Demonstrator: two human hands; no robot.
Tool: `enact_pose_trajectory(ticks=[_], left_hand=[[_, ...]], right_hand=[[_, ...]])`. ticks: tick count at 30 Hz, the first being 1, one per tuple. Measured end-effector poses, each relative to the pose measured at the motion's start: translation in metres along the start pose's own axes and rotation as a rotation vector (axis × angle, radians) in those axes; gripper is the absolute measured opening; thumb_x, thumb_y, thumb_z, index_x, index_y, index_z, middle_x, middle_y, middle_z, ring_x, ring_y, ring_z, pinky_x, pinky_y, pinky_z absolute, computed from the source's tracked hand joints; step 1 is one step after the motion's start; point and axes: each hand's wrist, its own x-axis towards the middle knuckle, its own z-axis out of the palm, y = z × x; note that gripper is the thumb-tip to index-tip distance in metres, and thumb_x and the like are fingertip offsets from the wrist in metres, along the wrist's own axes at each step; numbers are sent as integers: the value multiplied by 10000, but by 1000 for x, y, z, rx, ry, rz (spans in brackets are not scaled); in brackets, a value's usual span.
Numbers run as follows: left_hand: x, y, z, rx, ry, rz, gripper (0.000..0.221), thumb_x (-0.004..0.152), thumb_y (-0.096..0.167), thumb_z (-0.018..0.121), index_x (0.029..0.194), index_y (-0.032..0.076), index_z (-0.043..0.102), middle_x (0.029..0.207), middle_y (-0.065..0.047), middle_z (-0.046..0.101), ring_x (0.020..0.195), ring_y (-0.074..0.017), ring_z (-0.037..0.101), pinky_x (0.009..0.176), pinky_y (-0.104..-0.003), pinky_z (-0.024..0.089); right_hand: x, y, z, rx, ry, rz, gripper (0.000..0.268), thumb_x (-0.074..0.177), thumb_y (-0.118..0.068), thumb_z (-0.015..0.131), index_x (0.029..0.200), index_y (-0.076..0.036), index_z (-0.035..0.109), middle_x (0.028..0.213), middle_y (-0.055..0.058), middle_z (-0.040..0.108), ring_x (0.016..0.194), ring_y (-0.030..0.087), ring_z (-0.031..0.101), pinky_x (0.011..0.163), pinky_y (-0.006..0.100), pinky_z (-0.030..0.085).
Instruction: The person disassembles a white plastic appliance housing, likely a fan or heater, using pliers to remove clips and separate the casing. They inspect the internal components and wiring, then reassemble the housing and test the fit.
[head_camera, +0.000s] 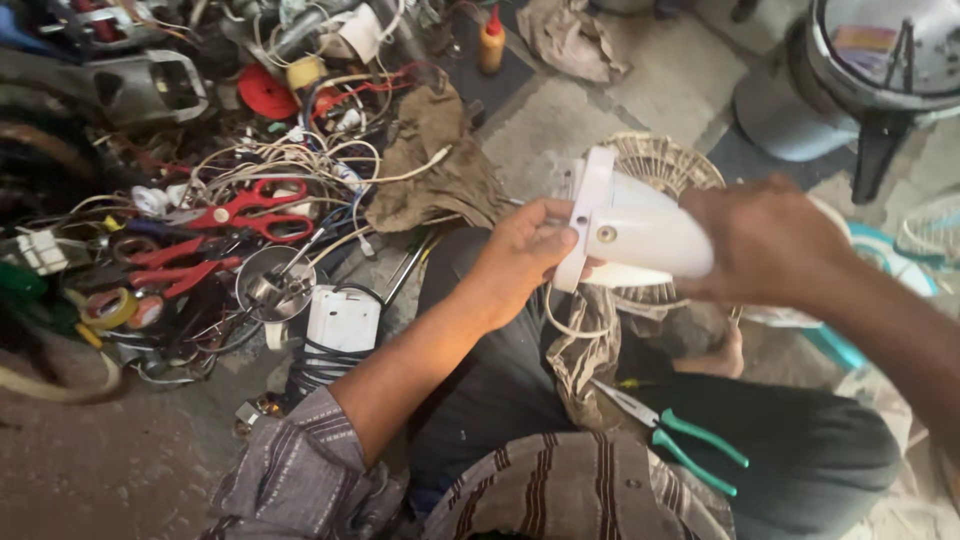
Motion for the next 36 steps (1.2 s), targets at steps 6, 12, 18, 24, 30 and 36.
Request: enact_pose_trajectory(ticks=[6,12,18,24,30,36], left_hand=[[33,21,4,307,149,121,225,976,162,642,1132,1,663,920,-75,743,785,-134,709,655,-269,569],[97,39,-7,378,224,208,251,974,205,658,1013,-36,715,868,-58,714,732,-118,643,641,-269,529],[114,54,-13,381,181,240,304,944,169,675,1165,-38,648,1016,-78,726,863,-130,685,753,-293,570],[121,51,-15,551,314,247,380,933,187,680,1250,-14,626,1109,-75,724,940,-135,691,810,-302,567],[97,62,1,1136,460,684,252,932,168,748,1121,4,720,939,-51,728,810,-137,647,745,-312,527],[-5,138,103,1141,34,753,186,1008,51,691,1192,27,691,868,-21,661,730,-82,563,643,-245,434]], right_hand=[[7,35,3,128,287,-60,706,621,-490,884,1193,-108,725,1034,183,709,922,375,689,822,494,542],[32,88,9,195,627,-267,636,844,-453,802,1305,-27,694,1230,187,704,1087,383,675,979,474,532],[39,107,38,483,759,-154,317,1083,-282,651,1278,-41,713,1206,196,710,1102,380,658,975,473,522],[46,87,53,448,1023,-49,200,971,-70,582,1101,-50,733,1013,153,716,1000,366,655,943,488,511],[47,81,58,372,1106,-4,161,933,-54,604,1020,-77,738,972,117,720,977,347,653,946,482,495],[47,78,58,372,1125,13,154,895,-59,620,1000,-81,731,918,108,705,940,345,642,914,490,490]])
